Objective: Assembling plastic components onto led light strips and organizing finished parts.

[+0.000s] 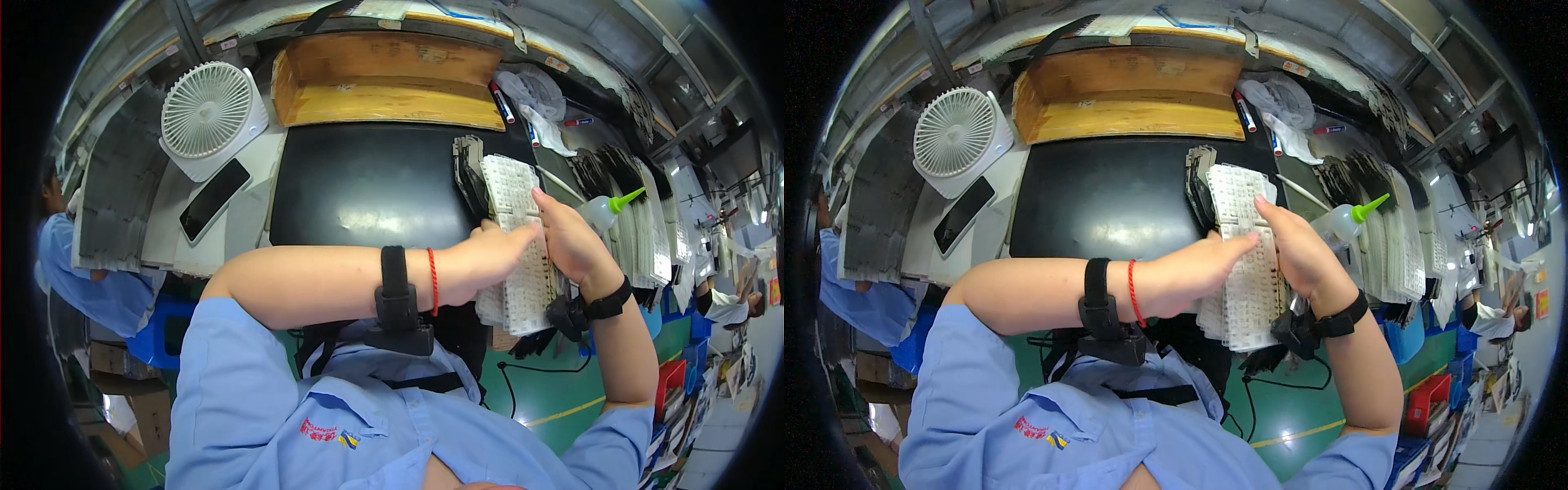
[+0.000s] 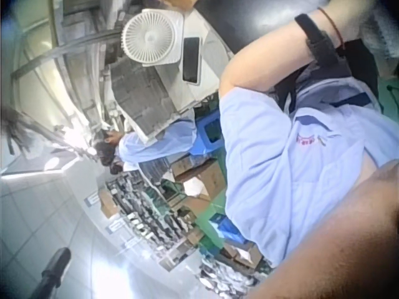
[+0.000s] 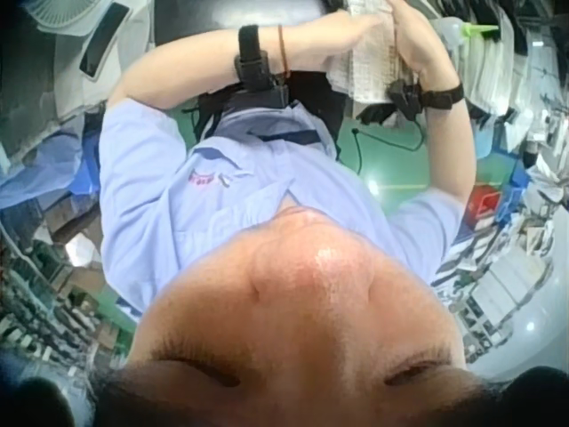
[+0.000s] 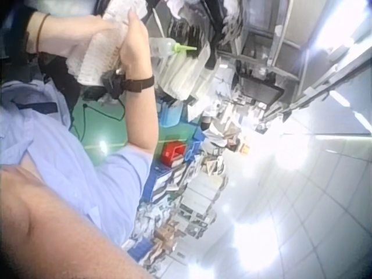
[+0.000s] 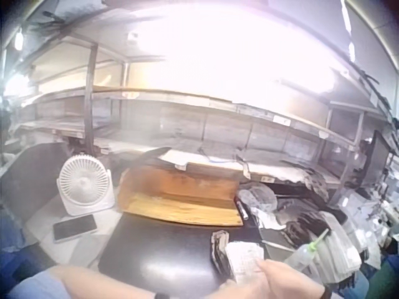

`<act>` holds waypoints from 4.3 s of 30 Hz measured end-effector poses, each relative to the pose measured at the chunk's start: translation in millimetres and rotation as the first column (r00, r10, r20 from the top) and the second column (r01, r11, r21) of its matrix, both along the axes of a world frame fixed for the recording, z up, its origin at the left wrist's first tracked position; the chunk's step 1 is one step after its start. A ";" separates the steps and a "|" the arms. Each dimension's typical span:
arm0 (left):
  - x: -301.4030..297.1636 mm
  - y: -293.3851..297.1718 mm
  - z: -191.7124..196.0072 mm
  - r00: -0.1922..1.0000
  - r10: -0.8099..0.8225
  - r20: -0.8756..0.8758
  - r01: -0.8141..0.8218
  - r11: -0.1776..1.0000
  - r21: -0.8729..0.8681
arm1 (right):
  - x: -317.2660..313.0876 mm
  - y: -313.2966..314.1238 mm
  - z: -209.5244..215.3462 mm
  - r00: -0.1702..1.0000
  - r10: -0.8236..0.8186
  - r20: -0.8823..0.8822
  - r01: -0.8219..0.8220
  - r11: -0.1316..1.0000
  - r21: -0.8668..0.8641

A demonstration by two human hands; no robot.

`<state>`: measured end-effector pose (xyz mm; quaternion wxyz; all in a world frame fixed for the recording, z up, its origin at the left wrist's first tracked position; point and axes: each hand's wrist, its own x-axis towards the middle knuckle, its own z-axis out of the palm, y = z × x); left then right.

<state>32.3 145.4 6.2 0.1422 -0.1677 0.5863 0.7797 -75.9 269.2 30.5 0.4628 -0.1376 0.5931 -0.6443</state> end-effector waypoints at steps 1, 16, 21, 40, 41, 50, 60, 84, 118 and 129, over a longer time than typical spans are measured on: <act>-0.8 -6.2 2.4 1.000 0.005 0.000 -0.006 0.998 0.059 | -2.7 1.4 -3.2 0.998 -0.033 -0.052 0.033 0.999 0.004; 220.4 -316.6 -32.5 0.937 0.315 -0.148 -0.090 -0.190 -0.978 | 62.0 84.5 7.2 0.816 -0.228 -0.531 0.232 0.971 -0.060; 235.3 -335.8 -39.1 0.931 0.348 -0.106 -0.077 -0.094 -0.993 | 76.1 83.4 -3.3 0.778 -0.311 -0.545 0.257 0.950 -0.176; 289.4 -365.3 -18.7 0.813 0.448 -0.371 -0.529 0.304 -0.792 | 114.0 82.1 -15.1 0.632 -0.441 -0.637 0.317 0.897 -0.307; 293.3 -366.6 -21.7 0.807 0.449 -0.383 -0.548 0.328 -0.769 | 113.6 84.3 -16.1 0.632 -0.440 -0.638 0.316 0.898 -0.307; 255.2 -340.9 -28.5 0.976 0.207 -0.066 -0.076 0.037 -0.996 | 120.3 76.5 -10.0 0.594 -0.476 -0.648 0.362 0.878 -0.313; 249.3 -347.3 -33.2 0.959 0.275 -0.072 -0.100 0.090 -0.991 | 118.2 68.9 -30.8 0.579 -0.471 -0.666 0.382 0.878 -0.289; 110.2 -27.7 -35.6 0.665 -0.348 -0.661 -0.162 0.797 -0.582 | 61.0 100.8 -78.6 0.798 -0.440 -0.412 0.390 0.898 -0.204; 26.7 18.7 -57.4 0.719 0.200 -0.666 -0.220 0.974 0.055 | 48.2 52.9 -60.7 0.929 -0.352 -0.112 0.306 0.903 -0.301; 75.1 -27.7 -51.6 0.797 0.269 -0.541 -0.239 0.963 0.126 | 50.6 86.5 -81.2 0.788 -0.367 -0.494 0.292 0.930 -0.226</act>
